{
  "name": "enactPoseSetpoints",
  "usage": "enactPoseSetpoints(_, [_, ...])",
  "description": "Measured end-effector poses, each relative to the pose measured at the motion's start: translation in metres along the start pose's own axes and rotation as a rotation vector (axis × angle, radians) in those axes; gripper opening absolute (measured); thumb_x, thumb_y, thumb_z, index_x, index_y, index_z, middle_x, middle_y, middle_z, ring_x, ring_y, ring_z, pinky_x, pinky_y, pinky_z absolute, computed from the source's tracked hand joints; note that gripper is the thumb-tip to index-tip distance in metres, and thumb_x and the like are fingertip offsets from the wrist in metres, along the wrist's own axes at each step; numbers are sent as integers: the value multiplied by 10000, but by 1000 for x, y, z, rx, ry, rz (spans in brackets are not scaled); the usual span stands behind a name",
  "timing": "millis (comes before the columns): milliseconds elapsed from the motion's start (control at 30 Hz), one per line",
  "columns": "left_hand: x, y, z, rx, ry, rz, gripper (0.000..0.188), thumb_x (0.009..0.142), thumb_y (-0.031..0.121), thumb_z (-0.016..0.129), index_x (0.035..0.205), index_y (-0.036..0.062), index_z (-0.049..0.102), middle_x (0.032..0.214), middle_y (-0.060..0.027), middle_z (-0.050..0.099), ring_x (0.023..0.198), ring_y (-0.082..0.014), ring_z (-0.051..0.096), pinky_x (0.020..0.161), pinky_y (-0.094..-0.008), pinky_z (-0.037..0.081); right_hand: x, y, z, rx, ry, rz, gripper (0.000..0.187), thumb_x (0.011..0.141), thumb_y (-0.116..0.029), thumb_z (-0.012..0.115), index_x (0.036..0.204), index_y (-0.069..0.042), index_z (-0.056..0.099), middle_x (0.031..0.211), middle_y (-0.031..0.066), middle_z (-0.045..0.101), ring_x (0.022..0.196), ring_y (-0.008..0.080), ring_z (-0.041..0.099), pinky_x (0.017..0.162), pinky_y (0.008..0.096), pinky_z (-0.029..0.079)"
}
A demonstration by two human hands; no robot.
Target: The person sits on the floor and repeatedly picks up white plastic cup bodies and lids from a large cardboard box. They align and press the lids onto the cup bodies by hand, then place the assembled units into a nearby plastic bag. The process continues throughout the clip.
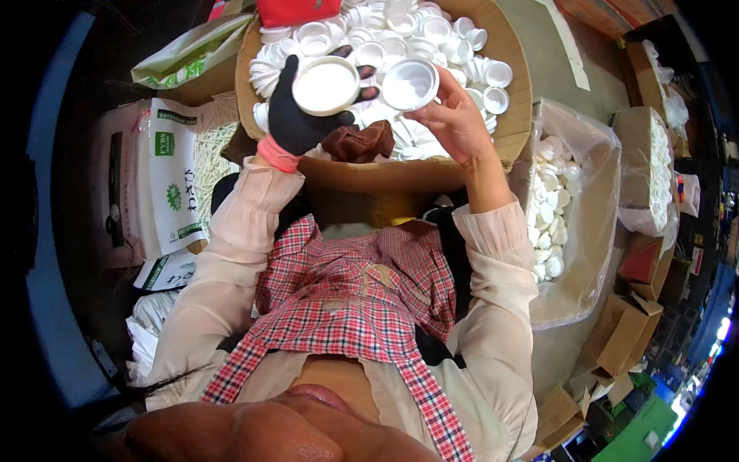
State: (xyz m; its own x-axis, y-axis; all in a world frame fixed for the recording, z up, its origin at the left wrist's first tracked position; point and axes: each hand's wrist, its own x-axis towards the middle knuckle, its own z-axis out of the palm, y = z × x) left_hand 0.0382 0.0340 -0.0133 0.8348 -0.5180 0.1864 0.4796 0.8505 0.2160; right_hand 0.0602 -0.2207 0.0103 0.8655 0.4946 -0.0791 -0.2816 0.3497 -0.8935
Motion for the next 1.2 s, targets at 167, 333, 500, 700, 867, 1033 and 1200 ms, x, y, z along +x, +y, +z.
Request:
enactPoseSetpoints(167, [4,-17,-7,-36,-78,-77,772,928,618,330,1472,83,207,1404,-287,355,1177,-496,469,843,-577,520,0,4,14,133,20,39,512,870,-119,558,1348,-19,401,1216,108,533,1067,218,560,817,391,536])
enactPoseSetpoints(333, [8,-32,21,192,196,175,601,963,419,418,1453,106,266,1416,-285,345,1288,-478,366,1045,-653,290,-2,-11,14,-86,140,-198,526,845,-102,574,1348,-105,422,1294,118,416,986,197,544,724,327,530])
enactPoseSetpoints(500, [2,-34,7,345,150,293,531,913,226,529,1379,33,363,1376,-220,440,1263,-365,436,1083,-525,287,-13,-11,44,-314,-6,-351,643,723,41,686,1312,-84,461,1321,60,412,1009,196,578,794,317,532])
enactPoseSetpoints(700, [2,-46,6,1117,320,501,656,751,122,735,1320,-6,435,1245,-129,580,1098,-198,577,935,-303,452,-20,1,75,-949,129,-513,641,678,-70,777,1267,-74,522,1013,76,500,728,120,528,575,245,470])
enactPoseSetpoints(867, [-4,-46,13,1050,281,436,746,693,80,758,1347,-1,407,1256,-130,568,1113,-199,565,953,-311,450,-18,6,80,-1114,116,-569,634,660,-82,794,1247,-79,553,975,88,498,719,159,523,612,266,469])
enactPoseSetpoints(1033, [-10,-43,24,1281,196,519,746,711,51,726,1371,2,382,1281,-127,545,1140,-197,544,984,-314,434,-16,6,82,-1161,69,-621,633,658,-62,779,1251,-100,560,991,105,482,816,224,560,716,320,501])
enactPoseSetpoints(1200, [-11,-44,19,1291,143,544,691,755,23,667,1383,20,379,1283,-116,533,1134,-188,538,970,-309,442,-17,6,84,-1154,73,-601,638,658,-52,772,1256,-106,559,1011,122,476,888,255,564,742,331,505])
